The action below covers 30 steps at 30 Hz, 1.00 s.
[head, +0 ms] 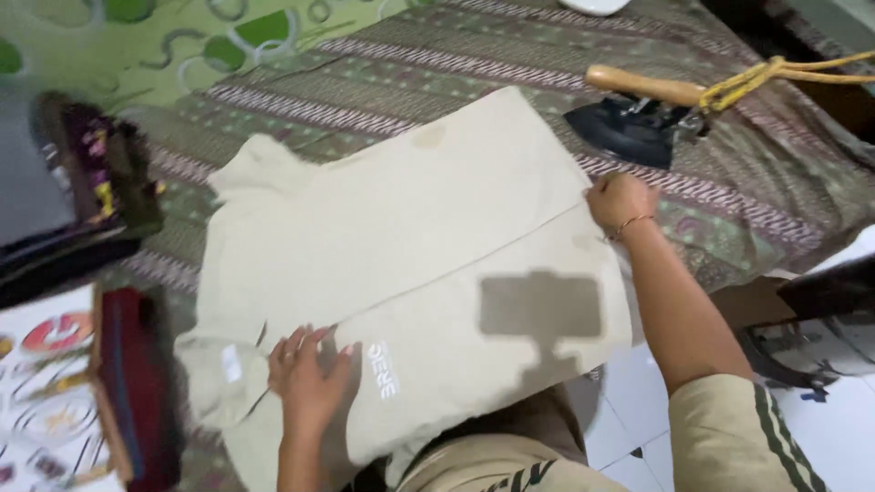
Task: The person irons a beige shirt laid out on a patterned surface. They use a black iron with a wooden handle to smooth the fabric, repeatedly adjusting the shirt's position and folding it during the process.
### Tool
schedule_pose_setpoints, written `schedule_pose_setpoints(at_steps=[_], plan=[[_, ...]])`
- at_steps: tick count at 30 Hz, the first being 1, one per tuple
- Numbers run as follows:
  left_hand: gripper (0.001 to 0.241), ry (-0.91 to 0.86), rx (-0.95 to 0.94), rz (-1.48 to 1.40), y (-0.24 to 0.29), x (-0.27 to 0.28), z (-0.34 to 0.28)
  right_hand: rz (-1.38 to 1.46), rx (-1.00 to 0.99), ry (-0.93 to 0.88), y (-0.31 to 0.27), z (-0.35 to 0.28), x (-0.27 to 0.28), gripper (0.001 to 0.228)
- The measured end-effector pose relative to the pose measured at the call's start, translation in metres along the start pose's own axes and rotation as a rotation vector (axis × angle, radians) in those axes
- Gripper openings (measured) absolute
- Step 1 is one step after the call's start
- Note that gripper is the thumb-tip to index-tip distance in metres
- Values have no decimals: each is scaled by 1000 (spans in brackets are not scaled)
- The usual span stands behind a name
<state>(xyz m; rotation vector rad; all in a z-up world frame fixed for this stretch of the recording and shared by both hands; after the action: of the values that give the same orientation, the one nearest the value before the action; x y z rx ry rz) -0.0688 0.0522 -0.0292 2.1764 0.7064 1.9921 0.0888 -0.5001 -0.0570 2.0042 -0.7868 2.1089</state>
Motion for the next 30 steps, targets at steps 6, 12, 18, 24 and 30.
schedule_pose_setpoints(at_steps=[6,12,18,24,30], plan=[[54,159,-60,-11,-30,-10,-16,-195,125,209,7,3,-2,32],[52,-28,-6,-95,-8,20,-25,-182,237,139,11,1,-32,29],[55,18,-96,-15,8,14,-23,-428,249,168,24,18,-22,32],[60,-32,7,63,15,0,-12,-76,240,334,-23,33,78,57],[57,190,-76,28,4,-11,-15,-171,406,367,7,124,61,74]])
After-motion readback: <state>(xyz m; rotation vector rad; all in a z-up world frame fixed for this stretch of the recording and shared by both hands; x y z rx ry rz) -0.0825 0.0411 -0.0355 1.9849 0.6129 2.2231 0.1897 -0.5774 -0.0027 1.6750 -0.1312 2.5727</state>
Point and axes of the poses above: each hand's wrist, its own z-axis towards the middle knuckle, its own x-axis out of the back of the hand, y = z × x, the point moved 1 cm from there along z, towards the middle knuckle, and after that the axes turned 5 degrees about z, right-handed, at the moved point
